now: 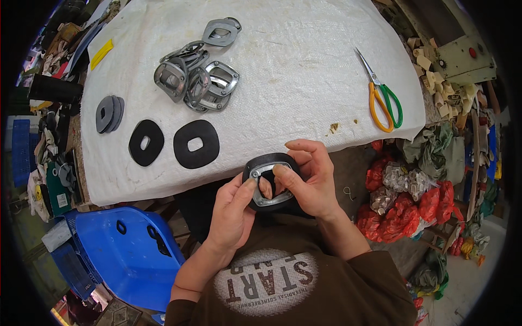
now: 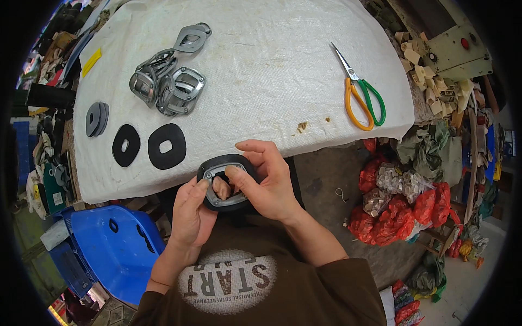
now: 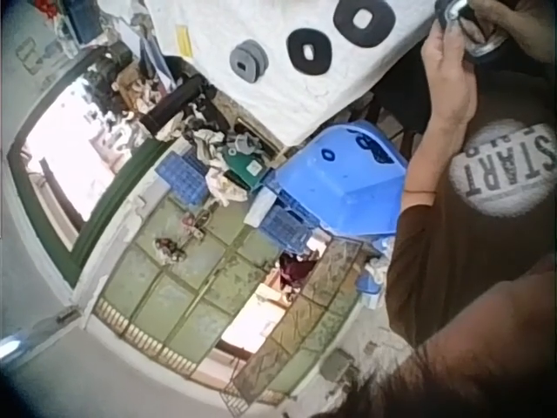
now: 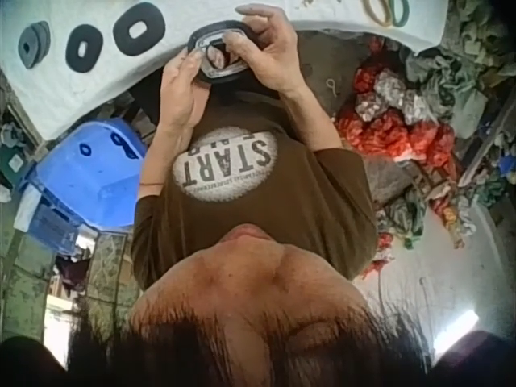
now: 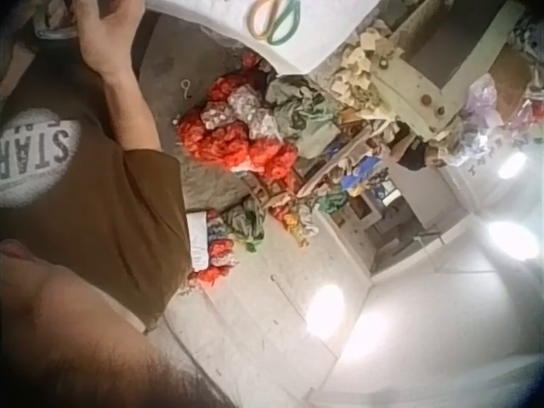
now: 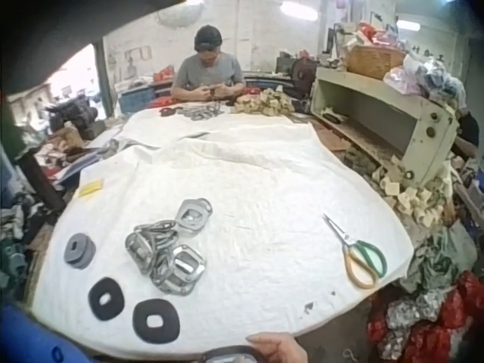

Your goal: The recorder is assembling small black shoe components into metal buckle-like frames and trimming excess material.

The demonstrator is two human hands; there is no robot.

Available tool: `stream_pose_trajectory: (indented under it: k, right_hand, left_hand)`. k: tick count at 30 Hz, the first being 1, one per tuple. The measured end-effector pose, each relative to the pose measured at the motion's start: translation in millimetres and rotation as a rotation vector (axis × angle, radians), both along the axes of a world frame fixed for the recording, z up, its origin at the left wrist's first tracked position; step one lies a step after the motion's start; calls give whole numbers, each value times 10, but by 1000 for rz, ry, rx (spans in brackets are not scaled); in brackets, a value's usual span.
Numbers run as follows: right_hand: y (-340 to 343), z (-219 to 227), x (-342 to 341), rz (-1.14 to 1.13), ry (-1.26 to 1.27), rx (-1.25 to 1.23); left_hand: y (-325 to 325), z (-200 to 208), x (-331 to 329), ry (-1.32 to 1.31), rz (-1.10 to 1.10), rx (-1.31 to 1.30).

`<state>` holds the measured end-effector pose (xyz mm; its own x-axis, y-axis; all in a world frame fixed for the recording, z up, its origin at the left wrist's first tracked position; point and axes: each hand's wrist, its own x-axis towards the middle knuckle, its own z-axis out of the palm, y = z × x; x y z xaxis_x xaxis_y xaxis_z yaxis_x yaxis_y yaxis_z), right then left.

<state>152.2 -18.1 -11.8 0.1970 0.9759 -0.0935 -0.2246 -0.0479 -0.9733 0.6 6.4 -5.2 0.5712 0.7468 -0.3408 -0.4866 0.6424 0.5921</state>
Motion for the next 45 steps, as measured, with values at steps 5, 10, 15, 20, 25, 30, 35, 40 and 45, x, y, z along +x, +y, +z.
stream_pose_trajectory:
  k: [5, 10, 15, 20, 25, 30, 35, 40, 45]
  right_hand:
    - [65, -18, 30, 29, -30, 10]
    - [81, 22, 40, -13, 80, -64]
    - [77, 12, 21, -33, 56, -101]
    - [48, -27, 65, 15, 59, -89]
    - [93, -29, 634, -249, -697, 97]
    - [121, 39, 1813, -538, -1804, 97]
    - [214, 30, 1843, -269, -1743, -296]
    - [188, -114, 1813, -488, -1459, -109]
    - [-11, 345, 1157, -205, -1112, 67]
  left_hand:
    - [-9, 45, 7, 41, 14, -46]
    - [-22, -4, 3, -44, 54, -79]
    - [-38, 20, -15, 307, 38, 116]
    - [10, 75, 14, 471, 76, 220]
    - [87, 57, -54, 501, 162, 257]
    - [139, 47, -131, 551, 192, 304]
    - [154, 30, -174, 559, 233, 323]
    - [180, 66, -192, 531, 231, 327]
    - [191, 30, -320, 645, 143, 430]
